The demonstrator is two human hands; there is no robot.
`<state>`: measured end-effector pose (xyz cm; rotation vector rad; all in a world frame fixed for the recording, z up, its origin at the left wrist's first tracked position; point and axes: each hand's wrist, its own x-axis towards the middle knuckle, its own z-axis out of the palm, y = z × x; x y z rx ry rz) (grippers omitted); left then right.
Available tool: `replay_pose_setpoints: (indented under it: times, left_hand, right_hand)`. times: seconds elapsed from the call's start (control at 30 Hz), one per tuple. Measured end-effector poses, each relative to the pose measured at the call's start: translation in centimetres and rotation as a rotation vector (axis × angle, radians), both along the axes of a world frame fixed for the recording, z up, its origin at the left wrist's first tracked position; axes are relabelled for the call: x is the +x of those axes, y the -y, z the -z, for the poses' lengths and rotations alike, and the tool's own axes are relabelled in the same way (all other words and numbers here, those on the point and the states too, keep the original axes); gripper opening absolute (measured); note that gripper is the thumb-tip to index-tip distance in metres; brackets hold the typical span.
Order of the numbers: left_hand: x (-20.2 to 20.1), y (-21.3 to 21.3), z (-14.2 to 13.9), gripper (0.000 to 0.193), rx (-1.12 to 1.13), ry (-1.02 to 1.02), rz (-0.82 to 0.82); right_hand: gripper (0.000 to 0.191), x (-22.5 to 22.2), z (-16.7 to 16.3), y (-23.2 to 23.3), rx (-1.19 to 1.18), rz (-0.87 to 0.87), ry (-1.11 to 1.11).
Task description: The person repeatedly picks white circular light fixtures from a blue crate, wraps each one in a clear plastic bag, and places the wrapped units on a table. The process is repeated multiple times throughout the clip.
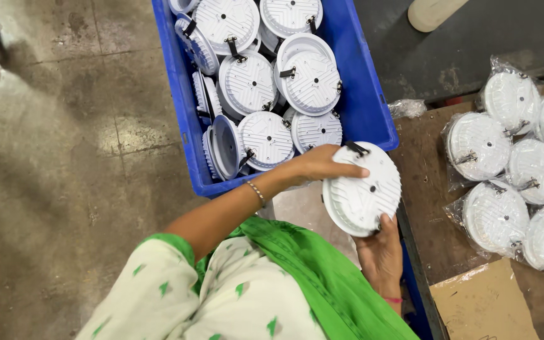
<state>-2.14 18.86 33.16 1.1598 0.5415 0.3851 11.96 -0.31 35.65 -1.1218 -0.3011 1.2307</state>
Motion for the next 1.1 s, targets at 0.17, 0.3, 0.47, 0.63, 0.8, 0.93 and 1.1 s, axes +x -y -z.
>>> replay_pose_setpoints:
  times: [0.17,0.3,0.47,0.63,0.8,0.93,1.1]
  left_hand:
    - [3.0,0.0,-1.2,0.072,0.166,-0.073,0.169]
    - [5.0,-0.6,-0.5,0.085,0.158,-0.236,0.363]
    - [4.7,-9.9,3.8,0.122,0.561,-0.401,-0.217]
    - [0.0,-17.6,10.2,0.120,0.426,-0.611,-0.960]
    - [1.0,-17.4,14.8,0.112,-0.160,-0.475,-0.900]
    - [0.9,-19.8,15.2,0.113,0.092,-0.618,-1.057]
    - [-0.4,-22.7,13.4,0.092,0.242,-0.825,-1.012]
  right_hand:
    - [0.065,1.4,0.6,2.4,-0.075,0.211,-0.146]
    - [0.064,1.3,1.4,3.5,-0.180,0.279,-0.080]
    - [0.068,1.0,1.1,4.4,-0.167,0.330,-0.219]
    - [0.068,0.4,0.4,4.6,-0.160,0.370,-0.241]
    - [0.064,-0.6,-0.2,4.4,-0.256,0.445,-0.241]
    - [0.062,-1.1,-0.6,4.3,-0.228,0.417,-0.194]
    - [0.061,-1.4,-0.6,4.0,-0.220,0.432,-0.067]
